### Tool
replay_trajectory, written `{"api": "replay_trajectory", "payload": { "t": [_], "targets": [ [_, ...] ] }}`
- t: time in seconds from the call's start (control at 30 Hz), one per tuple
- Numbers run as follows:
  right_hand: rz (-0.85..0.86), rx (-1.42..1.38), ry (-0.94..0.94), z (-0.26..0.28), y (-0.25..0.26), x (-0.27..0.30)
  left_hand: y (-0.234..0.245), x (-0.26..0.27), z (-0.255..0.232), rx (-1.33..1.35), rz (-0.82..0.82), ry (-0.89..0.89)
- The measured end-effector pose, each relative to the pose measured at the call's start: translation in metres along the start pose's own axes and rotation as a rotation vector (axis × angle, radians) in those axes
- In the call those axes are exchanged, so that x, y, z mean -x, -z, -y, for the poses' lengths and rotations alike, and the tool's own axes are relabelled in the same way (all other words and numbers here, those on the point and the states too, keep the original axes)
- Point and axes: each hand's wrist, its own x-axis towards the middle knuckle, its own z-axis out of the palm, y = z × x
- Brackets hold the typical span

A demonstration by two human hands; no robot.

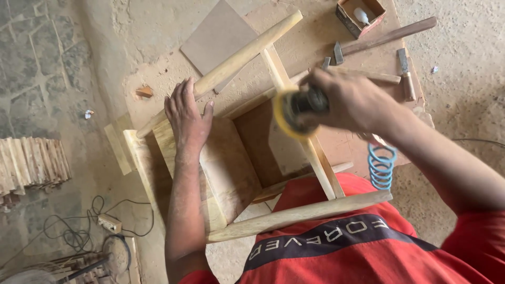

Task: The person uses a handheld power sander to smooth the surfaces of a wooden chair frame. They systematically sand the legs and crossbars, repositioning the chair to access different sides and angles.

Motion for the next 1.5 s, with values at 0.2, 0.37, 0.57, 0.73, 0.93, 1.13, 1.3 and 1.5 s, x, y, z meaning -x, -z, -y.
{"api": "replay_trajectory", "payload": {
  "t": [0.2, 0.37, 0.57, 0.73, 0.93, 1.13, 1.3, 1.5],
  "targets": [
    [0.117, 0.118, 0.025, 0.045, 0.000, 0.078, -0.003, 0.001, 0.001, -0.024, -0.018, -0.016],
    [0.126, 0.230, 0.008, 0.058, 0.008, 0.036, -0.002, 0.001, 0.001, 0.009, -0.017, 0.001],
    [0.004, 0.370, -0.011, 0.036, 0.007, -0.016, 0.005, 0.003, -0.004, 0.025, 0.015, 0.021],
    [0.117, 0.439, 0.050, 0.072, 0.007, 0.033, 0.006, 0.000, -0.005, 0.045, 0.025, 0.038],
    [0.137, 0.295, 0.129, 0.072, -0.009, 0.080, 0.005, 0.000, -0.003, 0.030, -0.025, -0.004],
    [0.052, 0.022, -0.139, 0.015, -0.005, 0.009, 0.008, 0.001, -0.005, 0.026, -0.020, -0.016],
    [-0.099, -0.316, -0.191, -0.041, -0.030, -0.015, 0.006, 0.001, -0.005, 0.043, -0.007, 0.009],
    [0.010, -0.523, -0.355, -0.033, -0.044, 0.050, 0.004, -0.001, -0.004, 0.021, -0.046, -0.012]
  ]
}}
